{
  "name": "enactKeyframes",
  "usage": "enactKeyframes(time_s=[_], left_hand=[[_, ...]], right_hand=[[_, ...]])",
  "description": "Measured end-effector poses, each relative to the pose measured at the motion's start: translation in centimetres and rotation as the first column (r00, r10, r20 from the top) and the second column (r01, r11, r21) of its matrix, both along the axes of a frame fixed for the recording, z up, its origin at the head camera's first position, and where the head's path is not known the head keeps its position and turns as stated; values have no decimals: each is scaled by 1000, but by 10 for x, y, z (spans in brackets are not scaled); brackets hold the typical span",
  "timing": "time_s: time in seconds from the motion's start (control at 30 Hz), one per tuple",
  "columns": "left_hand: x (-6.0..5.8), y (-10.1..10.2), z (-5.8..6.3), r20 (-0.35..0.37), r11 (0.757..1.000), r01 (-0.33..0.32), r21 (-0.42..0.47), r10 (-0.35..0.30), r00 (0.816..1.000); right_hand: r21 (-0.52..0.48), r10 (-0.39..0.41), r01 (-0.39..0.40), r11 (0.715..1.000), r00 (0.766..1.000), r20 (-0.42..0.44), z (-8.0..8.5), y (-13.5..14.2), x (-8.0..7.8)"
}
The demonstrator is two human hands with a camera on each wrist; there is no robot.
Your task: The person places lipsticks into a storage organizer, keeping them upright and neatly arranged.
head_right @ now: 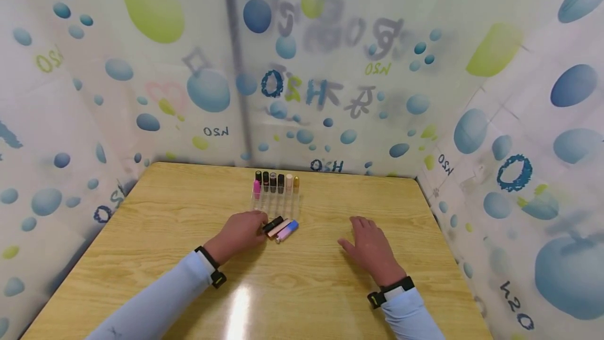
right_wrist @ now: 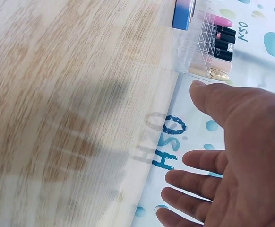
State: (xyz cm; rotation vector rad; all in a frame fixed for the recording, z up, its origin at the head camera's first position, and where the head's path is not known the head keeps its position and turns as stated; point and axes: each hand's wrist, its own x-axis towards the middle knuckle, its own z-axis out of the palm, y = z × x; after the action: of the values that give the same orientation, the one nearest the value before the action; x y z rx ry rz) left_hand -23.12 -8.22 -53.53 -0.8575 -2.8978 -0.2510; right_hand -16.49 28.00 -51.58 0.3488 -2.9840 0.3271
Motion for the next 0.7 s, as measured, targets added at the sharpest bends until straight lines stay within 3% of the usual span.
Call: enactKeyframes(time_s=[0.23, 0.7], left_hand=[[-2, -4, 6, 1, 998, -37, 57, 37, 999], [-17, -11, 44, -129, 987, -4, 162, 25, 991]], right_hand=[[6, -9, 9, 1000, 1000, -3, 2, 0, 1], [-5, -14, 14, 1000, 1000, 23, 3, -2, 2]])
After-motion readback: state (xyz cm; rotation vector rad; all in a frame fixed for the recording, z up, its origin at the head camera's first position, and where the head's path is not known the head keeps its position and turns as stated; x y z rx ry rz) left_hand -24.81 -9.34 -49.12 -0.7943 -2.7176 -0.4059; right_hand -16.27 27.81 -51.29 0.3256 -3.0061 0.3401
